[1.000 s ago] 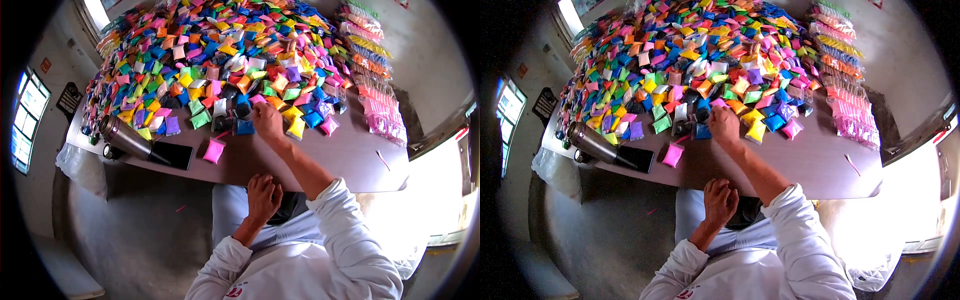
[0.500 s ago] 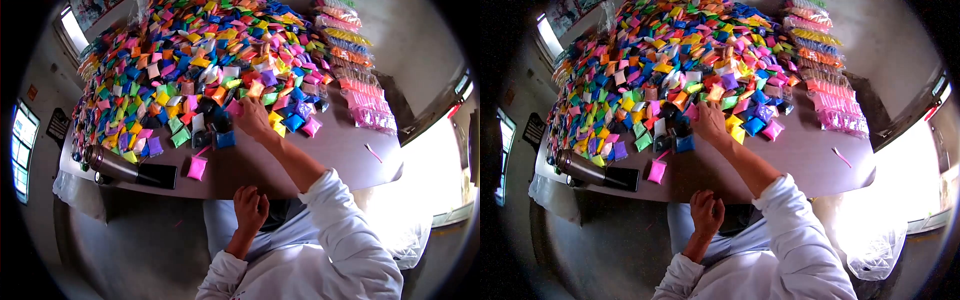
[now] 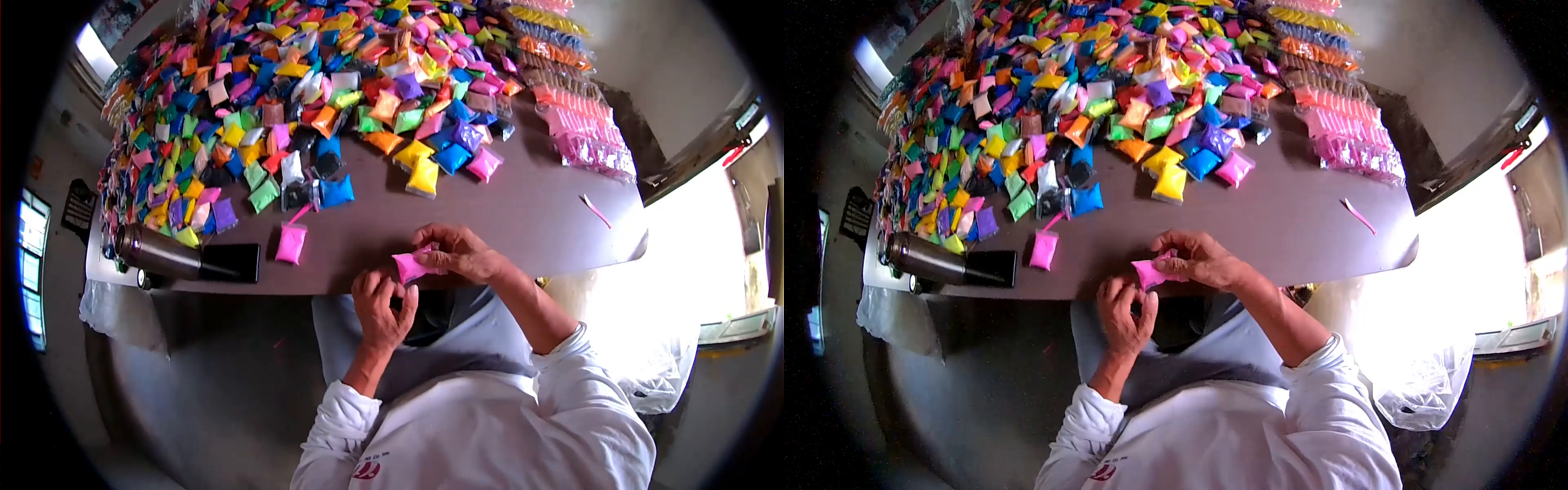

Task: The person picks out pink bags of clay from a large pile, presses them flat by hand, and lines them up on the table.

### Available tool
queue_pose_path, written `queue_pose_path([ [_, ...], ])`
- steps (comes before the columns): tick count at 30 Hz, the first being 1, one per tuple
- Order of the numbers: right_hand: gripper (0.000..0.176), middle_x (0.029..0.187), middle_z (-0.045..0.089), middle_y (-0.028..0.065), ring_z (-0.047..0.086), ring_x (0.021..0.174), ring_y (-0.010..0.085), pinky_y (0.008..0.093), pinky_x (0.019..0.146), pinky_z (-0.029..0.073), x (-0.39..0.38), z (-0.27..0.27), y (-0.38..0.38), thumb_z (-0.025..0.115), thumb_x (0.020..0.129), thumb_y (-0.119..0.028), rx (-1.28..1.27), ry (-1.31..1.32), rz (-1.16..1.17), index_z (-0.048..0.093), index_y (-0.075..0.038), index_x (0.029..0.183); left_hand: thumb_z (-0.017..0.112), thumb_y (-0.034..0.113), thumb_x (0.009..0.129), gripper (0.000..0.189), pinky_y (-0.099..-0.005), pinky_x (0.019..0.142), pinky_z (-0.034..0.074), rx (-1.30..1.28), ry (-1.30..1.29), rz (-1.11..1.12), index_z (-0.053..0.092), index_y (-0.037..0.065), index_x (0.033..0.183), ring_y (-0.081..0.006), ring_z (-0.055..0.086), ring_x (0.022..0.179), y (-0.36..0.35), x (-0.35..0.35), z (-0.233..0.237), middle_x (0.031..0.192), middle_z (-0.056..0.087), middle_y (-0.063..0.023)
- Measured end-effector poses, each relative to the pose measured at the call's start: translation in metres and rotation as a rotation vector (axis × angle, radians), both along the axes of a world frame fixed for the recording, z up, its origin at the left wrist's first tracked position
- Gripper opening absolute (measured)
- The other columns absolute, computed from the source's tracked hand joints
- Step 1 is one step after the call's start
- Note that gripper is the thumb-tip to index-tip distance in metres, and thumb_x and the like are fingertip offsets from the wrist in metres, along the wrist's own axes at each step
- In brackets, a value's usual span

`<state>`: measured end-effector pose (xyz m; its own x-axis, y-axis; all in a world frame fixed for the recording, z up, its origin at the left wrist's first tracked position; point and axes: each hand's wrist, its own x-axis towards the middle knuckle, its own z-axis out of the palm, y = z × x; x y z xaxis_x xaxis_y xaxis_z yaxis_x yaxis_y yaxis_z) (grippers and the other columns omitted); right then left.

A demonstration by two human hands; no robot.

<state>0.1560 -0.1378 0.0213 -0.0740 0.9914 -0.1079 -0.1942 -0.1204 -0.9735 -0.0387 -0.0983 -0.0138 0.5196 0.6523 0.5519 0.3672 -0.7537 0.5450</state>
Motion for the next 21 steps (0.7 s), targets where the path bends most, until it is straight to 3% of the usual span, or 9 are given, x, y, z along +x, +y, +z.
queue_pose_path([
  [4, 0.028, 0.089, 0.059, 0.0004, 0.054, 0.078, 0.0064, 0.0204, 0.067, 0.044, -0.004, -0.006, -0.002, 0.062, 0.088, -0.013, 0.026, -0.014, 0.051, 0.056, -0.001, 0.112, 0.06, 0.03, 0.083, 0.031, -0.0451, 0.089, 0.038, -0.014, 0.009, 0.0, 0.063, 0.001, 0.092, -0.0333, 0.049, 0.098, -0.001, -0.003, -0.001, 0.102, 0.056, -0.0134],
  [8, 0.029, 0.09, 0.061, 0.0023, 0.055, 0.08, 0.0083, 0.0215, 0.067, 0.045, -0.009, 0.008, 0.0, 0.066, 0.085, -0.016, -0.052, -0.019, 0.122, 0.058, -0.001, 0.108, 0.055, 0.029, 0.087, 0.032, -0.0458, 0.09, 0.039, -0.089, -0.025, -0.021, 0.063, -0.001, 0.091, -0.035, 0.049, 0.099, -0.001, -0.006, -0.004, 0.101, 0.056, -0.0155],
  [10, 0.027, 0.086, 0.062, 0.0027, 0.056, 0.078, 0.01, 0.0233, 0.067, 0.046, -0.014, 0.019, 0.004, 0.068, 0.083, -0.017, 0.055, -0.564, 0.125, 0.061, 0.0, 0.102, 0.055, 0.03, 0.088, 0.032, -0.0458, 0.089, 0.039, -0.07, -0.028, -0.009, 0.063, -0.001, 0.091, -0.0348, 0.049, 0.099, 0.0, -0.006, -0.009, 0.1, 0.056, -0.0155],
  [19, 0.025, 0.081, 0.062, 0.0028, 0.058, 0.076, 0.0113, 0.0229, 0.069, 0.048, -0.023, -0.006, -0.001, 0.068, 0.081, -0.016, 0.039, -0.11, 0.043, 0.062, 0.001, 0.098, 0.056, 0.032, 0.087, 0.032, -0.0437, 0.087, 0.039, 0.001, -0.074, -0.046, 0.063, 0.001, 0.087, -0.0302, 0.051, 0.094, 0.0, -0.002, -0.003, 0.095, 0.058, -0.0132],
  [21, 0.024, 0.082, 0.062, 0.0028, 0.058, 0.078, 0.0111, 0.0228, 0.07, 0.048, -0.025, -0.002, 0.0, 0.068, 0.081, -0.016, 0.036, -0.082, 0.037, 0.062, 0.001, 0.097, 0.057, 0.032, 0.086, 0.031, -0.043, 0.088, 0.038, -0.082, -0.166, -0.05, 0.063, 0.001, 0.086, -0.0301, 0.052, 0.09, 0.002, -0.002, -0.006, 0.092, 0.058, -0.012],
])
